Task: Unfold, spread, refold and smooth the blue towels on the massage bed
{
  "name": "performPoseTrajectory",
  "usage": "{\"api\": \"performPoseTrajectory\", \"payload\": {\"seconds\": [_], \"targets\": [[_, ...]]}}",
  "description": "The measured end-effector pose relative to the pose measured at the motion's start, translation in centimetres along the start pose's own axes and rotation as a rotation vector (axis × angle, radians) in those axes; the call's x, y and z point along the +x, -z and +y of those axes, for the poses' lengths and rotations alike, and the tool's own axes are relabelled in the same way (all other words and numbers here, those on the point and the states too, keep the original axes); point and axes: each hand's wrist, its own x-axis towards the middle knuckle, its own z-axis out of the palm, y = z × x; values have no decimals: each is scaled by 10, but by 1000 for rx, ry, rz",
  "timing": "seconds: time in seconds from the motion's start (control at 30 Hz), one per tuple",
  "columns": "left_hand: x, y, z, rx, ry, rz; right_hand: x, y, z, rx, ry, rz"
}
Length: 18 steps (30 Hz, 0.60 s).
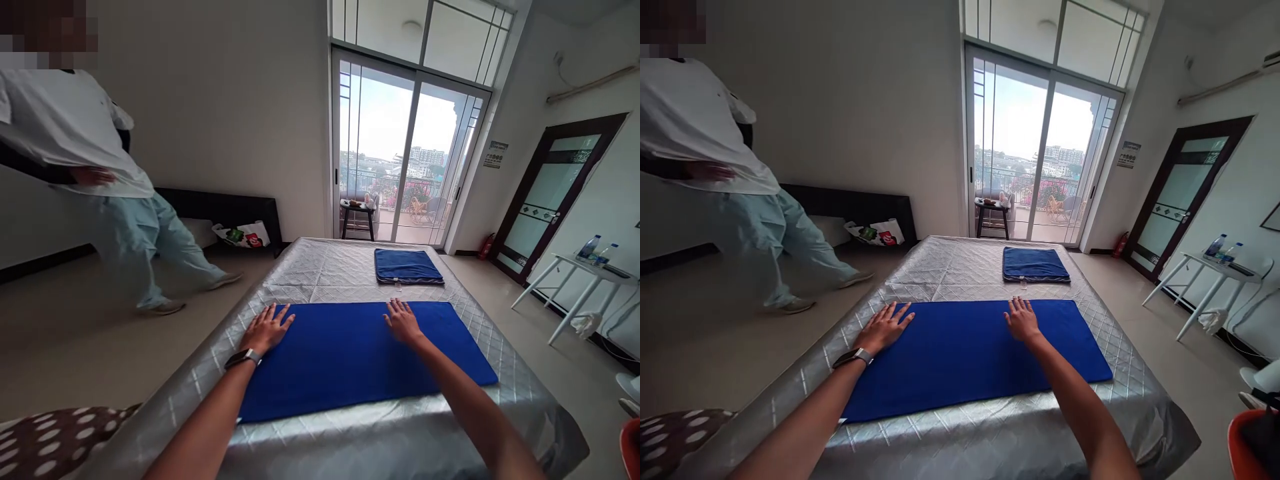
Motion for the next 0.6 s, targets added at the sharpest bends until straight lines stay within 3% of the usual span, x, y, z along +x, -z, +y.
{"api": "performPoseTrajectory", "payload": {"seconds": [0.07, 0.13, 0.23, 0.33, 0.53, 0.6], "targets": [[0, -1, 0, -7, 3, 15, 5, -10, -33, 87, 88, -46], [-1, 0, 1, -5, 9, 15, 7, -17, -50, 143, 129, -103], [-4, 4, 2, 4, 4, 11, 4, -19, -38, 169, 91, -170], [-6, 6, 2, 16, -16, 17, -6, -11, 8, 143, -46, -194], [-6, 4, 0, 14, -27, 22, -35, 9, 130, 60, -406, -171], [-5, 2, -3, 16, -40, 18, -43, 8, 157, 59, -476, -147]]}}
